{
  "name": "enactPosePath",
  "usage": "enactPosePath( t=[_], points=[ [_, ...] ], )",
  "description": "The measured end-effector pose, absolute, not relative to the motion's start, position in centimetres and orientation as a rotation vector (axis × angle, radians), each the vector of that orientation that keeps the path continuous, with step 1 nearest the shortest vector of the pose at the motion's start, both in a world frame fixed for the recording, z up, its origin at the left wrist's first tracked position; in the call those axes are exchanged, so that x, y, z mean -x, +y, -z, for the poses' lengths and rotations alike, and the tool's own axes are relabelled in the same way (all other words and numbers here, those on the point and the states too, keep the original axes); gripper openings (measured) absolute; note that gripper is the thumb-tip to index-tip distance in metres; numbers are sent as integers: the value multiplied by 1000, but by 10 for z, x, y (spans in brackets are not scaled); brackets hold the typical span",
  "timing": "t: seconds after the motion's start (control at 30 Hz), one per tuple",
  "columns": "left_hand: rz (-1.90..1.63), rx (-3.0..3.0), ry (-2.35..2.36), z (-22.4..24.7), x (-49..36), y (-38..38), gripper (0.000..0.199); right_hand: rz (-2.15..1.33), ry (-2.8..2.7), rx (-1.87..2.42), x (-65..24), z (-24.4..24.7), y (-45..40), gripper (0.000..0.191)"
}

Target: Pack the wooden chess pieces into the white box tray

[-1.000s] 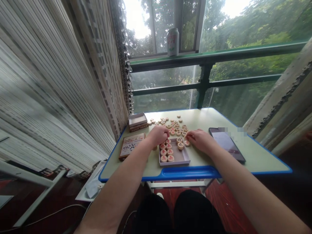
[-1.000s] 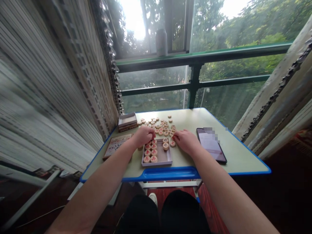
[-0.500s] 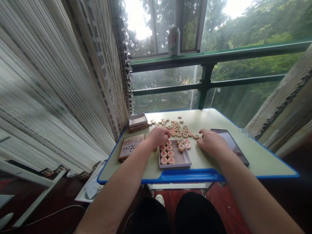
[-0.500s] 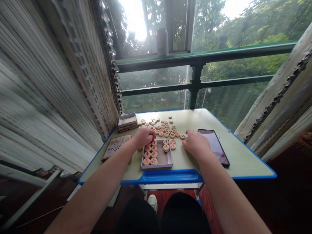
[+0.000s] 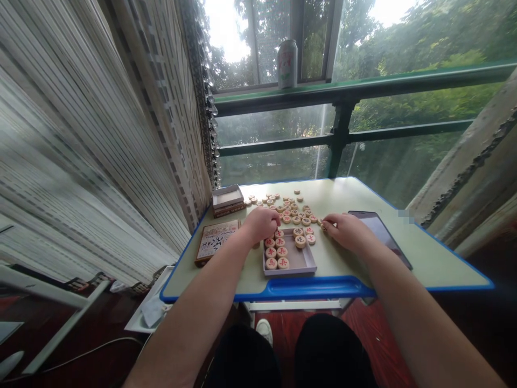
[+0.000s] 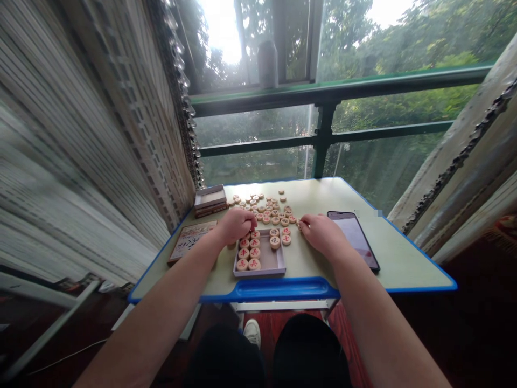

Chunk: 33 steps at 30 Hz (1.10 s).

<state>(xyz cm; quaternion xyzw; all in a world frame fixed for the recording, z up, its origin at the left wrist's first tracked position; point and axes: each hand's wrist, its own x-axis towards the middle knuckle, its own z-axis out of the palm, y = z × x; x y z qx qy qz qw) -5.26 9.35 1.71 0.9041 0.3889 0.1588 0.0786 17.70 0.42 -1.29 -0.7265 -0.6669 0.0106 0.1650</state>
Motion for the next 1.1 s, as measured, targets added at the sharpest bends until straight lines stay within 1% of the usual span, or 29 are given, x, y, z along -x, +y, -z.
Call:
enactPosePath(
  t=[0.17, 0.3, 0.47, 0.7, 0.9, 1.1],
  points=[
    [-470, -2739, 1140, -16, 52, 95, 29, -114, -1917, 2048, -174, 11, 7, 38],
    [-467, -2783, 1115, -15, 52, 96, 28, -156, -1777, 2136, -174, 7, 2, 38],
    [-487, -2784, 1130, -15, 52, 96, 29, -40, -1693, 2267, -177, 8, -13, 32],
    [-461, -2873, 1094, -11, 51, 97, 26, -24, -1796, 2153, -172, 18, -12, 32],
    [-416, -2968, 1080, -13, 50, 94, 26, -88, -1821, 2168, -171, 19, -3, 34],
    [-411, -2962, 1120, -16, 50, 91, 27, -84, -1832, 2178, -167, 17, 2, 31]
  ],
)
